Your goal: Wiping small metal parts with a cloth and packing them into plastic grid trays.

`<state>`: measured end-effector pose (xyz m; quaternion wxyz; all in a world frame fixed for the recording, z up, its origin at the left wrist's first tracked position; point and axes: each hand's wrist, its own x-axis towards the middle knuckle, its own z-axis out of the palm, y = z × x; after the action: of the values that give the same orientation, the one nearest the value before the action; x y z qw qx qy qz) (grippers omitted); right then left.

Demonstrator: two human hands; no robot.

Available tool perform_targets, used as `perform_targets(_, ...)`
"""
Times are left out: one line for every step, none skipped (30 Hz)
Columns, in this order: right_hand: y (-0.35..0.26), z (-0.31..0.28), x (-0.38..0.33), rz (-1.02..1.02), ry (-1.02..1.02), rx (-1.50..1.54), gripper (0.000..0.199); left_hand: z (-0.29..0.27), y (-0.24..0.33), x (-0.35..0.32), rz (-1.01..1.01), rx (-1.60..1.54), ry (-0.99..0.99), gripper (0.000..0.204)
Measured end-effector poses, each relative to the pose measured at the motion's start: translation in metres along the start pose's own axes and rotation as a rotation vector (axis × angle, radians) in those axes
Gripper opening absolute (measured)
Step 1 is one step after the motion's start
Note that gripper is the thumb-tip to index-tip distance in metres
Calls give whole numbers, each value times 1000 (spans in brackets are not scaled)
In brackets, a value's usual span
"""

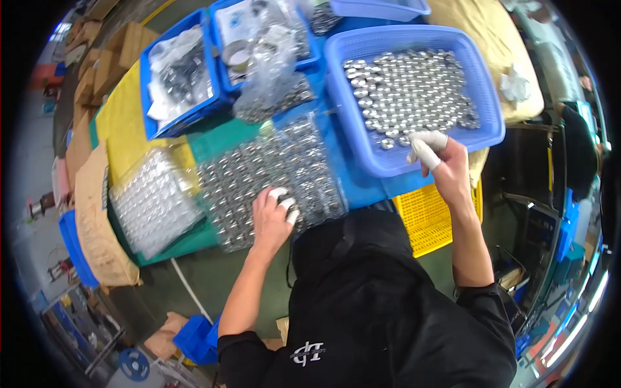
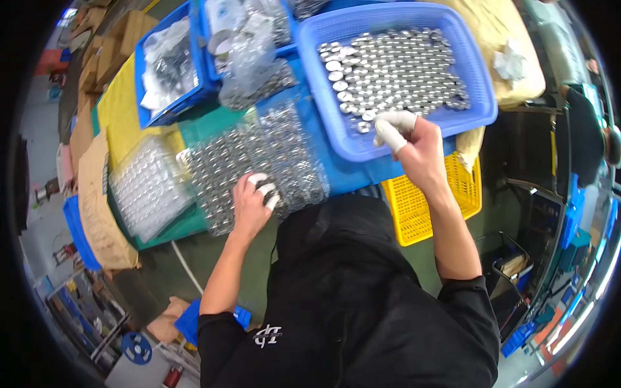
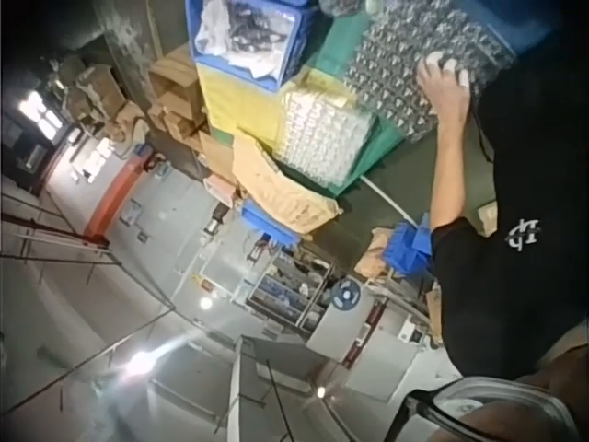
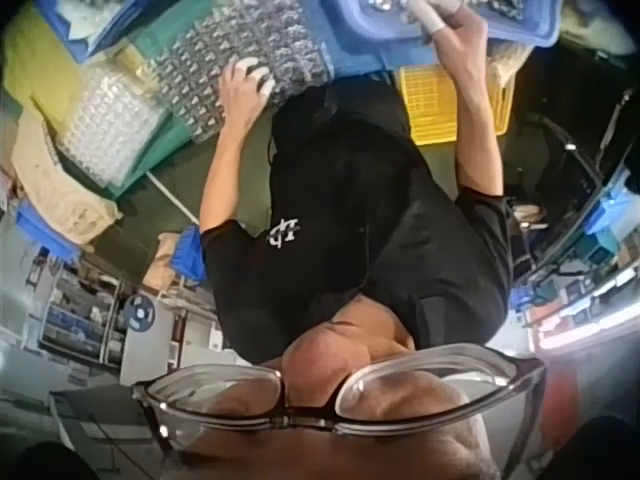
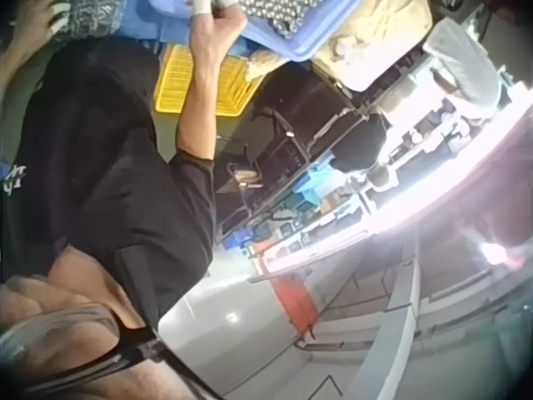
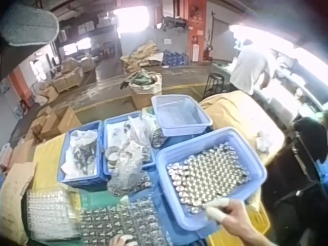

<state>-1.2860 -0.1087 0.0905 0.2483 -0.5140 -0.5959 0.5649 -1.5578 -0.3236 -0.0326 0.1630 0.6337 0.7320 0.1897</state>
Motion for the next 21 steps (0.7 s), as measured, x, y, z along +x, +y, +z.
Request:
perform_targets(3,-10,8,-19,45,-34,19,2,2,0,-3,34,7,25)
perform_targets(5,-18,15,-39,90,-68,20,4,4,-1,-5,67,17,25)
perform_targets(4,-21,21,-27,87,-136,20,6,3,-4,-13,87,14,26)
perform_targets(14,-28,28,-72,81,-164,19,8,5,-3,11,69,17,26)
perform_targets(20,-34,32,-91,90,-298,18,9,7,-2,14,112,3,27)
perform_targets(22,-31,37,-108,88,-423,17,8,7,-3,10,165,-12,27)
perform_targets(22,-29,39,-53,43,-530,17,9,7,-3,10,191,-13,27)
perform_targets(20,-26,41,5,-4,-633,17,10,8,-2,25,185,-10,27)
perform_targets(17,-20,41,30,-21,-695,16,9,7,-3,27,213,-22,27)
perform_targets(19,-18,43,3,-53,-888,20,8,8,-3,27,243,-34,27)
perform_targets(16,-14,44,-1,-84,-944,20,9,7,-3,16,245,-33,27)
perform_targets(13,-10,45,-9,-120,-997,20,8,7,-3,18,252,-32,27)
perform_targets(15,-9,47,-13,-119,-990,20,8,8,-3,18,244,-28,26)
perform_targets(19,-8,51,-33,-144,-1071,19,9,9,-3,17,237,-25,26)
perform_targets(22,-7,53,-54,-170,-1152,18,8,12,-1,5,230,-27,28)
perform_targets(26,-7,56,-59,-170,-1146,18,4,13,1,4,238,-26,28)
perform_targets(30,-7,57,-86,-178,-1149,17,-2,14,2,-15,212,-41,29)
perform_targets(31,-6,60,-114,-186,-1154,17,-8,16,5,-34,183,-54,31)
perform_targets(31,-6,62,-114,-207,-1170,16,-18,21,14,-35,89,24,30)
perform_targets(30,-5,63,-112,-203,-1170,16,-28,28,24,-31,89,23,30)
perform_targets(30,-4,65,-132,-214,-1171,16,-42,41,37,-37,31,138,27)
